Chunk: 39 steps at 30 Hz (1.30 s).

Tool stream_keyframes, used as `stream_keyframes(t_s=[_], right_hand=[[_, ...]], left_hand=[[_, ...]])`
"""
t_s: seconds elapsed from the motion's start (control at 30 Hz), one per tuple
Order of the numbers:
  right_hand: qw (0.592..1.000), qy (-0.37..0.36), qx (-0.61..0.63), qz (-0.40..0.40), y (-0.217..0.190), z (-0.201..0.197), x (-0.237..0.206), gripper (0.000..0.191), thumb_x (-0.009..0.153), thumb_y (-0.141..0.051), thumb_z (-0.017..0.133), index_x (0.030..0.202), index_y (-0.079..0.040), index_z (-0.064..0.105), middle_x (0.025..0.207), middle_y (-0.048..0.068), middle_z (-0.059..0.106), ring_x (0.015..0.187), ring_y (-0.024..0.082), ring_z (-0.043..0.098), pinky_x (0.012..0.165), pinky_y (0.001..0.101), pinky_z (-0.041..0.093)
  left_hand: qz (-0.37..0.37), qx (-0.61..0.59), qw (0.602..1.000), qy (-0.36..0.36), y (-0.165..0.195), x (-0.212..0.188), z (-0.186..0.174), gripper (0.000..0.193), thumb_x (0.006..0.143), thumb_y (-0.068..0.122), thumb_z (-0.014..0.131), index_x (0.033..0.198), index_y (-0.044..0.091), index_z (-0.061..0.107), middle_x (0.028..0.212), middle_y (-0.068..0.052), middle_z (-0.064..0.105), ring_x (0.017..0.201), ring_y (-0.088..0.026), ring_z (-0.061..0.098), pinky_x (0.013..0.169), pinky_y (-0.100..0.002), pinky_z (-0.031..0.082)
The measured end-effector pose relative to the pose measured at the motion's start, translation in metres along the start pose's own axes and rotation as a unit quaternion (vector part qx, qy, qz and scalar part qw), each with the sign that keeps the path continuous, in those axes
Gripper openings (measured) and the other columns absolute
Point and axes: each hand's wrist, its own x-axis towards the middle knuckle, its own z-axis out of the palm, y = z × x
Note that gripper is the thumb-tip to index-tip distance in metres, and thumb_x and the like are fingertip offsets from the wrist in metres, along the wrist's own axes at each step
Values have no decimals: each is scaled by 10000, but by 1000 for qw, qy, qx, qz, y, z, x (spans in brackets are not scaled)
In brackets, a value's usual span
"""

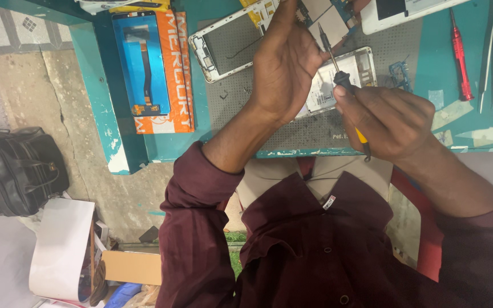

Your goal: The person uses a screwdriver to remove screws from a small circuit board held in the left hand. The board is rotated to access different screw locations while the right hand continues unscrewing. The work is performed over a cluttered electronics repair workbench with other phone parts and tools visible.

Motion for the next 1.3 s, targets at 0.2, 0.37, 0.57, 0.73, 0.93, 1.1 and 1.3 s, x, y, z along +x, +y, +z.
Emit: stream_keyframes(t_s=[0.2,0.37,0.57,0.73,0.93,1.1,1.3], right_hand=[[1000,2,2,-6,1,1,1,426,938,8,785,1347,10,669,924,104,705,736,200,674,594,312,536],[1000,-2,3,-7,1,0,1,437,938,2,785,1357,5,661,936,109,706,753,208,684,612,316,549],[1000,-6,2,-6,1,-2,0,436,941,2,784,1359,8,660,955,113,710,771,212,686,632,323,560],[1000,1,5,-8,2,0,-1,420,926,-2,785,1331,7,675,924,111,709,746,206,683,610,317,555],[1000,7,1,-11,2,0,-1,416,933,4,779,1336,7,677,930,111,719,746,201,685,612,312,553],[1000,1,-3,-9,0,-2,0,412,927,8,780,1326,5,679,927,113,705,744,212,680,613,323,551],[1000,-3,0,-9,0,-3,0,424,931,29,770,1344,9,678,930,113,692,753,212,678,625,327,557]], left_hand=[[3,5,1000,-3,3,1,2,552,1235,461,275,1488,-18,382,1362,-198,549,1316,-255,567,1162,-492,490],[-12,-5,1000,4,5,0,4,540,1227,452,271,1492,-7,373,1364,-200,562,1339,-265,603,1163,-498,505],[-5,17,1000,-6,4,1,5,565,1223,473,270,1488,-16,369,1347,-212,577,1306,-257,612,1155,-502,544],[-1,18,1000,-8,3,2,6,592,1205,484,275,1476,-34,370,1326,-237,603,1284,-265,647,1144,-504,568],[0,14,1000,-2,4,1,8,606,1220,484,278,1460,-61,388,1309,-258,612,1268,-274,656,1160,-497,561],[4,12,1000,-3,3,0,6,596,1222,479,279,1455,-56,402,1322,-243,605,1289,-270,646,1177,-483,540],[6,-7,1000,-8,2,-1,2,555,1249,451,268,1456,-40,422,1315,-206,583,1286,-260,604,1167,-474,489]])
